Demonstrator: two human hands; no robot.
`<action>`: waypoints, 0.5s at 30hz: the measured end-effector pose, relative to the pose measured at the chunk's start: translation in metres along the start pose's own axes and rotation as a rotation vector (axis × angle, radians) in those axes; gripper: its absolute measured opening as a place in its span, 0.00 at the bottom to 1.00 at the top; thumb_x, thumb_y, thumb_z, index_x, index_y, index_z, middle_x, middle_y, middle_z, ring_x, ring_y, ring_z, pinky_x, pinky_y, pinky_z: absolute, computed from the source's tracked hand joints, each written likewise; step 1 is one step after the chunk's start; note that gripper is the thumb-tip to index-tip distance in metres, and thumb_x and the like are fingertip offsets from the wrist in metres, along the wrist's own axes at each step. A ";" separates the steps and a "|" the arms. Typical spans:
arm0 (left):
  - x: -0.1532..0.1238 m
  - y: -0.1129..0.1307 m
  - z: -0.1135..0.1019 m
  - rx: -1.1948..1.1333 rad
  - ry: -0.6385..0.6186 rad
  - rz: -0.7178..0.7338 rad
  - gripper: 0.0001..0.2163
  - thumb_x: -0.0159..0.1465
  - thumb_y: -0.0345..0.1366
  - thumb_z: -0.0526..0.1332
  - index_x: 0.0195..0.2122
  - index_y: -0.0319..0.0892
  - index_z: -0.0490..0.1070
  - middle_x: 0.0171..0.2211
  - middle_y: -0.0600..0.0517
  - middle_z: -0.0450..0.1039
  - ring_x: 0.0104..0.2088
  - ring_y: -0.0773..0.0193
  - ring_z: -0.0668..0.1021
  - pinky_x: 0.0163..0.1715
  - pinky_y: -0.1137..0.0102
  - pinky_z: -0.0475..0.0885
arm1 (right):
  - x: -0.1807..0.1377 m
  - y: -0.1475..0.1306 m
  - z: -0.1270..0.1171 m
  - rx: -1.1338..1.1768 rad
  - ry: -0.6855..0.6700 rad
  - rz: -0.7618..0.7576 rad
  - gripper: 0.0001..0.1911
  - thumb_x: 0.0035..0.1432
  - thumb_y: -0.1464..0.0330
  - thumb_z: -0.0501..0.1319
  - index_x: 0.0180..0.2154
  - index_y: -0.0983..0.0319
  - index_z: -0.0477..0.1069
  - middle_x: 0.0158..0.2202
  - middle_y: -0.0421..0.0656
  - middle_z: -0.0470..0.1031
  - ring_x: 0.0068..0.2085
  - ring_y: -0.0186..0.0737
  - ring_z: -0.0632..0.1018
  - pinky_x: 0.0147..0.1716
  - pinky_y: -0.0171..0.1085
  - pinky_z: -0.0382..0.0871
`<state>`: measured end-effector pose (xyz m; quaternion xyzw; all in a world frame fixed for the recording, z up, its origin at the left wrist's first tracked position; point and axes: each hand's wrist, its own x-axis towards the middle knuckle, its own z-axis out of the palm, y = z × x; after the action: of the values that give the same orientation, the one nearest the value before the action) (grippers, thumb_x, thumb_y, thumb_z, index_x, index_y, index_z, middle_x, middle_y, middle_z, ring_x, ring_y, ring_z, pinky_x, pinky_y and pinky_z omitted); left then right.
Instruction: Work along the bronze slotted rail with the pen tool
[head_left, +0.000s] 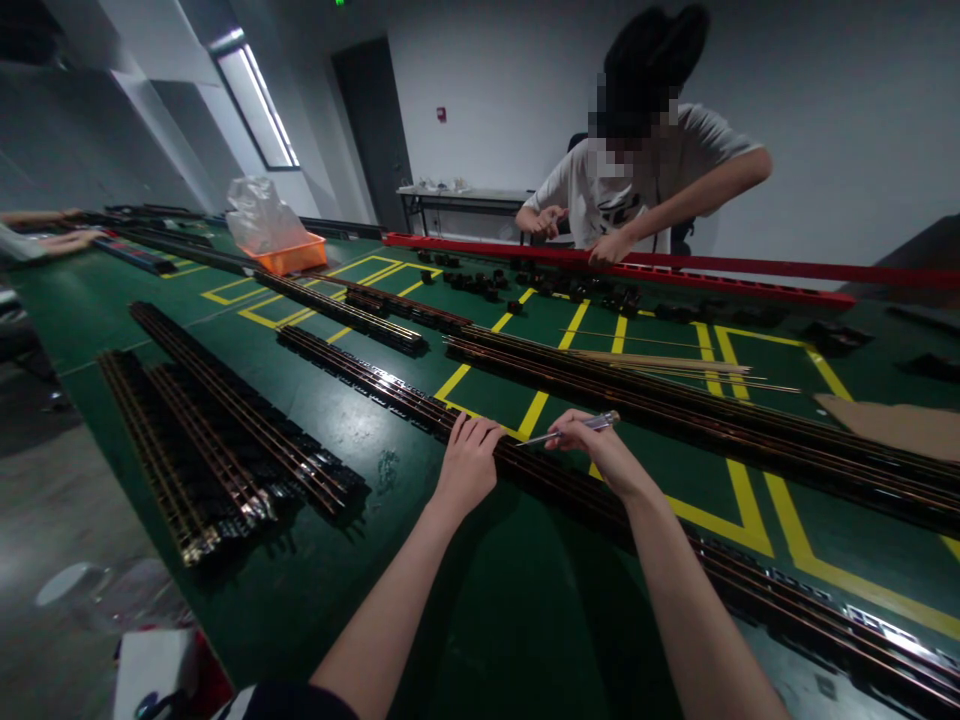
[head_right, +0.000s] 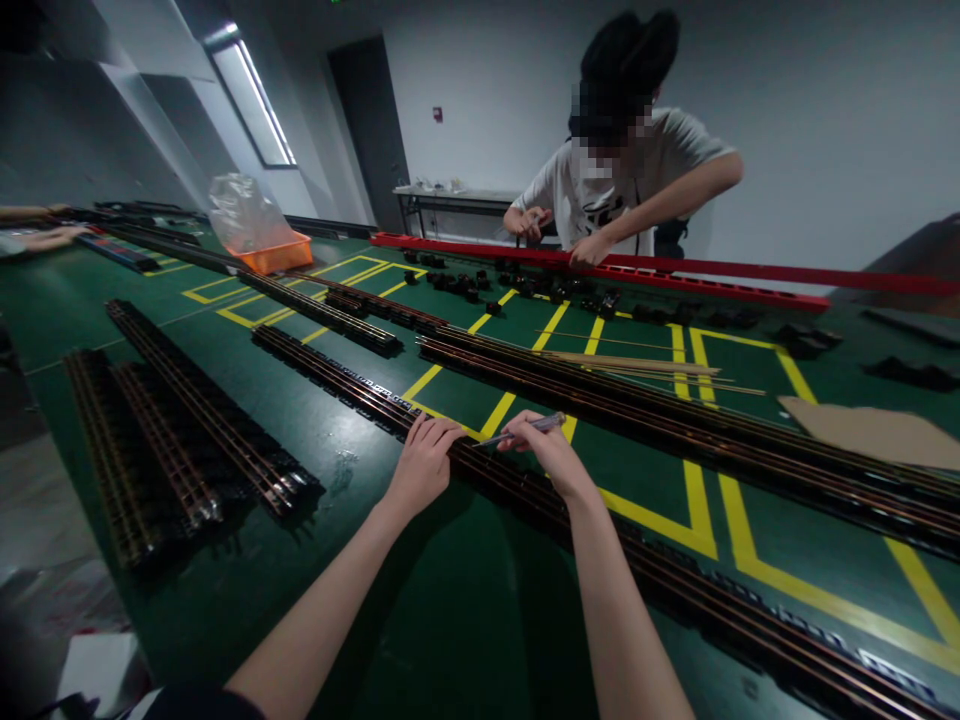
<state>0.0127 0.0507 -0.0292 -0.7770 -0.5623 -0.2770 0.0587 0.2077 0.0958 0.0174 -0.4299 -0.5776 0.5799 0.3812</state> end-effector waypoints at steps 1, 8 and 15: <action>0.000 -0.001 0.000 -0.014 -0.004 0.007 0.19 0.56 0.20 0.51 0.45 0.41 0.70 0.44 0.48 0.73 0.50 0.56 0.71 0.61 0.54 0.56 | 0.000 0.000 0.000 0.004 -0.001 0.004 0.08 0.47 0.62 0.59 0.23 0.60 0.69 0.25 0.41 0.75 0.32 0.39 0.76 0.38 0.39 0.65; 0.000 -0.003 -0.002 -0.078 -0.022 0.009 0.19 0.55 0.22 0.51 0.45 0.42 0.69 0.45 0.49 0.72 0.49 0.58 0.71 0.62 0.56 0.55 | -0.001 -0.001 -0.002 0.000 0.004 0.008 0.08 0.48 0.62 0.59 0.24 0.61 0.70 0.25 0.41 0.76 0.32 0.39 0.76 0.38 0.39 0.65; 0.001 0.002 -0.008 -0.098 -0.090 -0.001 0.18 0.54 0.31 0.57 0.48 0.44 0.69 0.48 0.48 0.71 0.52 0.55 0.70 0.63 0.54 0.50 | -0.001 -0.002 -0.003 -0.013 0.004 0.001 0.09 0.48 0.62 0.59 0.24 0.61 0.70 0.25 0.41 0.76 0.32 0.40 0.76 0.38 0.39 0.65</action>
<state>0.0116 0.0474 -0.0219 -0.7903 -0.5505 -0.2690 -0.0052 0.2105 0.0955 0.0191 -0.4337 -0.5804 0.5755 0.3792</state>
